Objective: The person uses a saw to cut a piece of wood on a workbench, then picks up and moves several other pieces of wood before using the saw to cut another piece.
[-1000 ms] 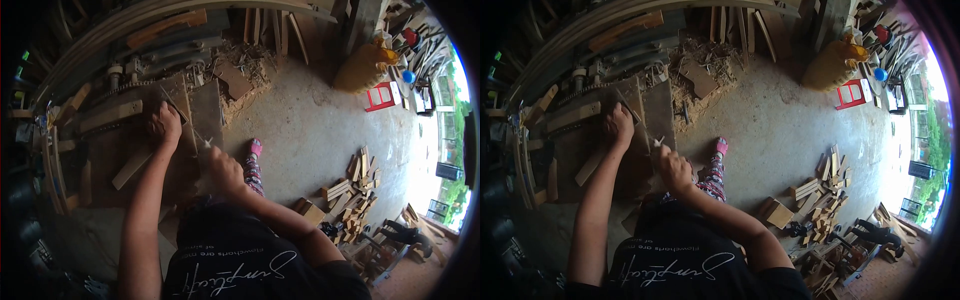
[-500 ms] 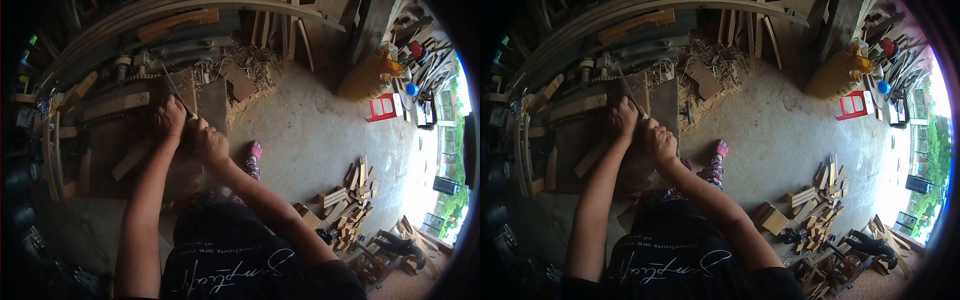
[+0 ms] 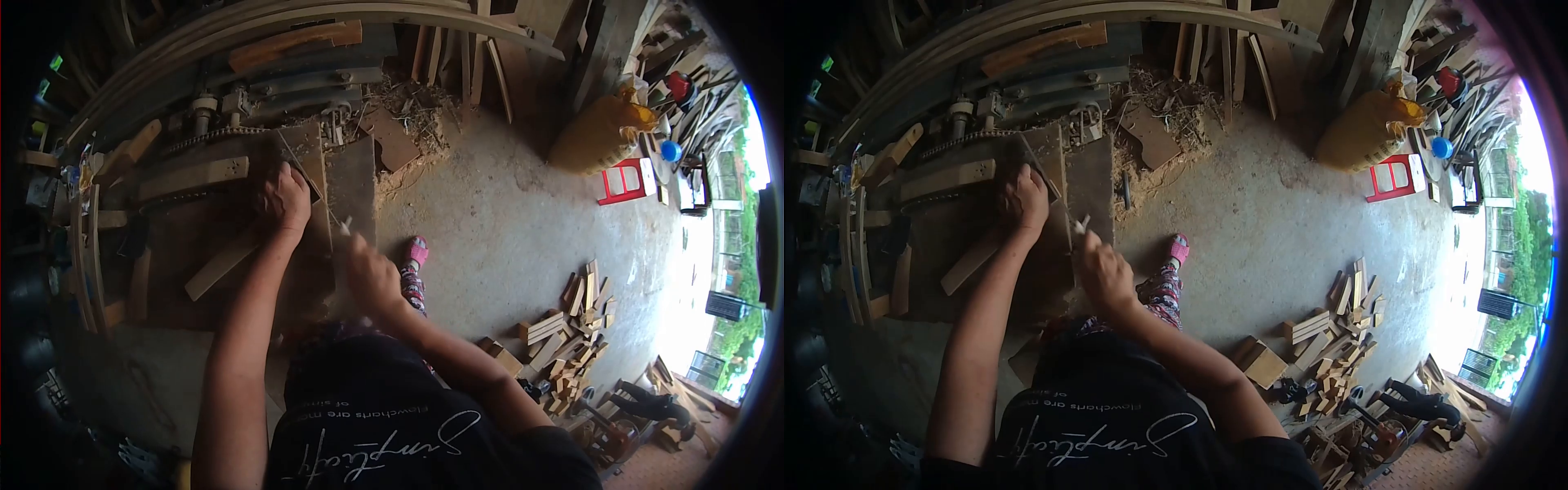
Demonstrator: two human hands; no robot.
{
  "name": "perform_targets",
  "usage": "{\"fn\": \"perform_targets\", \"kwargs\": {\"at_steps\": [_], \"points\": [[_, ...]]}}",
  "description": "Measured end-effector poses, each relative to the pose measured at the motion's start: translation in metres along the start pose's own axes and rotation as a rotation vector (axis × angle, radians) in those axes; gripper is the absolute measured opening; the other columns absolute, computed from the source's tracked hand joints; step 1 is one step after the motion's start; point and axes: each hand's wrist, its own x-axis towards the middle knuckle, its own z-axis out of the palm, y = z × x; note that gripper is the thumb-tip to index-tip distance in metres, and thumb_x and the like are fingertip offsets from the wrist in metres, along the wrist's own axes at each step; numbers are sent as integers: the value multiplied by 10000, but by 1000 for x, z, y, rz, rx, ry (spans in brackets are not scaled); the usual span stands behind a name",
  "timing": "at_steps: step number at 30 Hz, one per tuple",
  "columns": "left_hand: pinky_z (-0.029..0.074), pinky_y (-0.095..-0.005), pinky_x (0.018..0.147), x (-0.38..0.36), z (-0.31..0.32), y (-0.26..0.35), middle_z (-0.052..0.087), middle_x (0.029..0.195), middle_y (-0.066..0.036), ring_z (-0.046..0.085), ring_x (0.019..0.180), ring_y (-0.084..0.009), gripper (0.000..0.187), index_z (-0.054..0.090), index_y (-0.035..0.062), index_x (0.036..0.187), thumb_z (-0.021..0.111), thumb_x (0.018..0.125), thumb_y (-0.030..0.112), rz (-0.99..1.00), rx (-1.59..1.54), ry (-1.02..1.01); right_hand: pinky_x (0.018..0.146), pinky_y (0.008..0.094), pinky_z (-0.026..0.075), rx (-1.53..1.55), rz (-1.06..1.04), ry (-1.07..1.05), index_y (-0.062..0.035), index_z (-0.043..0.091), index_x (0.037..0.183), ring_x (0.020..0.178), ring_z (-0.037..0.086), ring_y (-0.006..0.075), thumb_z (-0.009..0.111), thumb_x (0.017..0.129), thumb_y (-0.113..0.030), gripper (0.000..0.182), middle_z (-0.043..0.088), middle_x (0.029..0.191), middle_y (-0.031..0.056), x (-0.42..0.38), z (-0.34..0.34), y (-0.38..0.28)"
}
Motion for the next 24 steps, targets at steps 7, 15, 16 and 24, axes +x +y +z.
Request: {"fn": "perform_targets", "kwargs": {"at_steps": [7, 15, 16, 24], "points": [[468, -462, 592, 4, 8, -6, 591, 752, -150, 589, 698, -359, 158, 553, 64, 720, 498, 798, 191, 25, 24, -24, 445, 275, 494, -141, 54, -74, -61, 480, 962, 517, 614, 158, 487, 823, -147, 164, 566, 602, 43, 49, 17, -15], [469, -466, 579, -1, 0, 0, 594, 749, -154, 595, 704, -353, 140, 551, 70, 745, 513, 797, 194, 12, -21, 4, 454, 255, 499, -77, -109, 205, -39, 480, 1015, 527, 616, 137, 474, 829, -146, 214, 588, 654, 38, 14, 9, 2], [469, -466, 579, 1, 3, -2, 594, 749, -154, 595, 704, -353, 140, 551, 70, 745, 513, 797, 194, 9, -16, 10, 454, 255, 499, -71, -114, 208, -39, 480, 1015, 527, 616, 137, 474, 829, -146, 214, 588, 654, 38, 32, 9, -3], [452, -472, 714, -5, 35, -5, 594, 822, -205, 579, 822, -367, 199, 590, 80, 842, 469, 837, 238, -40, -211, 226, 469, 365, 477, -192, -66, 97, -3, 474, 1118, 515, 588, 226, 500, 818, -147, 333, 537, 619, 94, -17, -1, 11]]}}
